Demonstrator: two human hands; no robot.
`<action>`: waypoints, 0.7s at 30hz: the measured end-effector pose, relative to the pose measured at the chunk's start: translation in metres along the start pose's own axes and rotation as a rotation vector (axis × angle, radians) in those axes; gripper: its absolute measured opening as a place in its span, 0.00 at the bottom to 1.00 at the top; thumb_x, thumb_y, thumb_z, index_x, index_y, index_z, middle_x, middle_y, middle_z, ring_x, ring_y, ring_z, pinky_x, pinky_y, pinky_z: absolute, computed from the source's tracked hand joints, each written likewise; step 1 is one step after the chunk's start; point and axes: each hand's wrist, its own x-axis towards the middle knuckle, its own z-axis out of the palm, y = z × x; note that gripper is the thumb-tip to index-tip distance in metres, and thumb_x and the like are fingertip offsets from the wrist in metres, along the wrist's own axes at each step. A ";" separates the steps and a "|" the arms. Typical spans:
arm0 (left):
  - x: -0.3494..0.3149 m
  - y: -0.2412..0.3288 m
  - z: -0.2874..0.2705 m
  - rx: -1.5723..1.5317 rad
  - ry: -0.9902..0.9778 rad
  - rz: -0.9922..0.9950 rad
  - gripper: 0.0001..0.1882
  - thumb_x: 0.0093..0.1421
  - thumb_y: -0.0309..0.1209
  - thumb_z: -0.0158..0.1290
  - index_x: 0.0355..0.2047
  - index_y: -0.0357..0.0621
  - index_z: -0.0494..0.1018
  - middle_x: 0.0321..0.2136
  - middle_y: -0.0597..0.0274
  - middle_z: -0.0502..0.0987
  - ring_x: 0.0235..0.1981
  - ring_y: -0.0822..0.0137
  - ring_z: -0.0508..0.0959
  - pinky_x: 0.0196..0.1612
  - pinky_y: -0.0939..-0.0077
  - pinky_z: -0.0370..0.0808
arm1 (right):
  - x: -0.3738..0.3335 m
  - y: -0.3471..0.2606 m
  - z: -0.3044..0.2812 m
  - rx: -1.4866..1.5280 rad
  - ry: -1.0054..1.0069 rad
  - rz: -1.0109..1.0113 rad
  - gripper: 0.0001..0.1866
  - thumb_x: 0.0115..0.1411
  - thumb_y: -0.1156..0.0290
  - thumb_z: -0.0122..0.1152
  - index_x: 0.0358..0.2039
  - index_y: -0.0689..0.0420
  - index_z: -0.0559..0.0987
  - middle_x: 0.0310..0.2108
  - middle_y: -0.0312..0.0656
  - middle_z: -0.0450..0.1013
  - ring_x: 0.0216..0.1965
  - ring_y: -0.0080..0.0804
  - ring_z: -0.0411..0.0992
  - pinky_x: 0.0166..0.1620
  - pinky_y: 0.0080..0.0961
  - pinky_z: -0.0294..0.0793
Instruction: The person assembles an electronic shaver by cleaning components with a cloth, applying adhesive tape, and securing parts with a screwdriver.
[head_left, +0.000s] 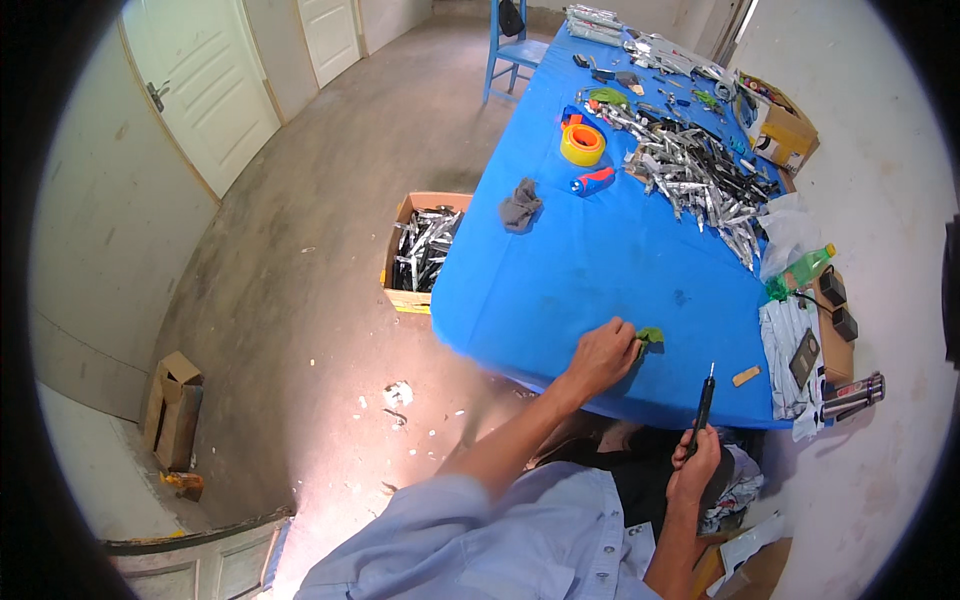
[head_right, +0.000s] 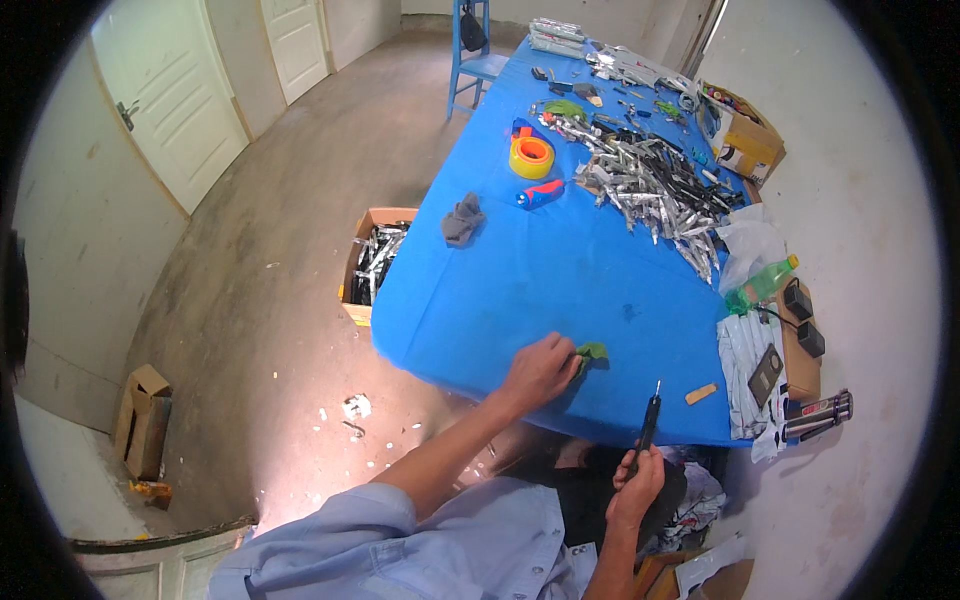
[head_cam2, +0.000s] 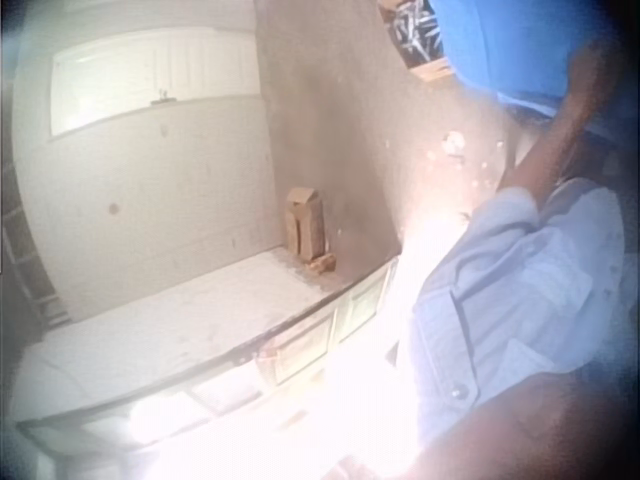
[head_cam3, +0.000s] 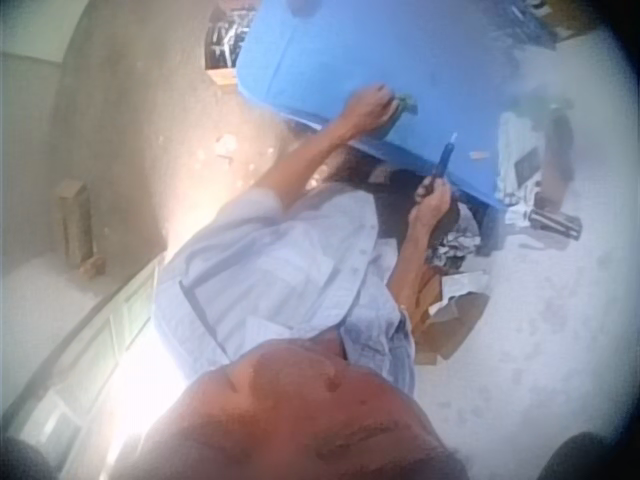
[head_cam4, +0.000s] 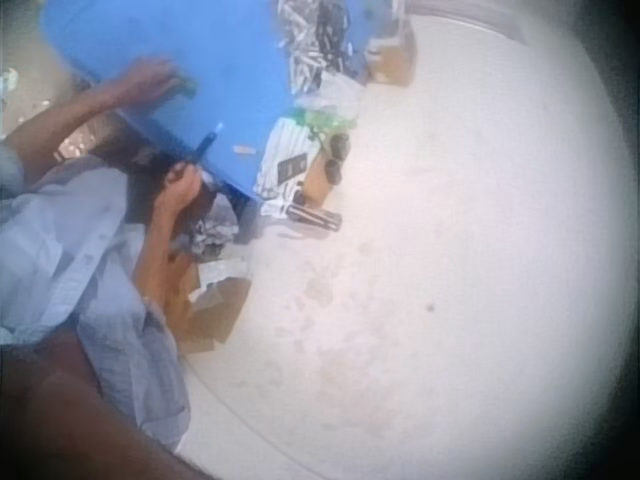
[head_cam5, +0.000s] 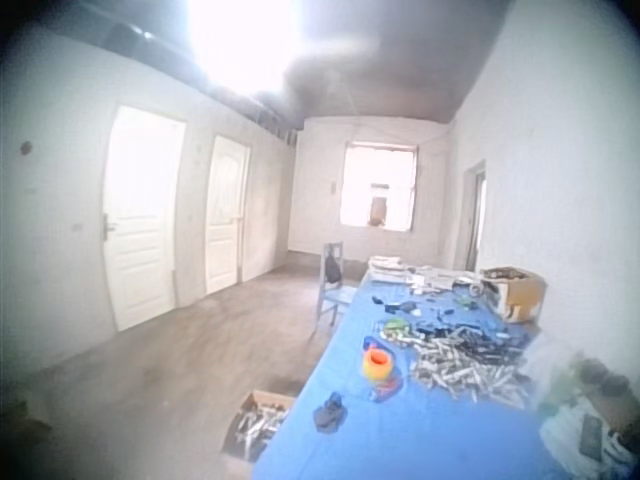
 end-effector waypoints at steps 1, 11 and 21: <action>0.000 0.000 0.000 -0.005 -0.003 0.000 0.10 0.67 0.32 0.60 0.34 0.42 0.71 0.32 0.50 0.73 0.33 0.43 0.78 0.34 0.49 0.74 | -0.001 0.005 -0.001 0.004 -0.003 0.013 0.09 0.74 0.67 0.49 0.46 0.56 0.75 0.27 0.32 0.71 0.20 0.16 0.64 0.20 0.15 0.58; 0.004 0.000 0.001 0.001 -0.025 -0.070 0.09 0.66 0.33 0.60 0.35 0.42 0.73 0.31 0.51 0.74 0.32 0.44 0.78 0.34 0.51 0.75 | 0.004 0.027 -0.001 0.010 -0.007 0.104 0.11 0.74 0.64 0.48 0.47 0.55 0.76 0.27 0.32 0.71 0.20 0.18 0.64 0.20 0.15 0.58; -0.001 -0.006 0.005 -0.001 -0.016 -0.063 0.09 0.66 0.33 0.61 0.35 0.43 0.74 0.31 0.51 0.75 0.32 0.46 0.78 0.33 0.52 0.75 | 0.000 0.034 0.019 0.121 -0.031 0.212 0.20 0.75 0.61 0.46 0.57 0.59 0.76 0.31 0.35 0.74 0.23 0.20 0.68 0.22 0.16 0.63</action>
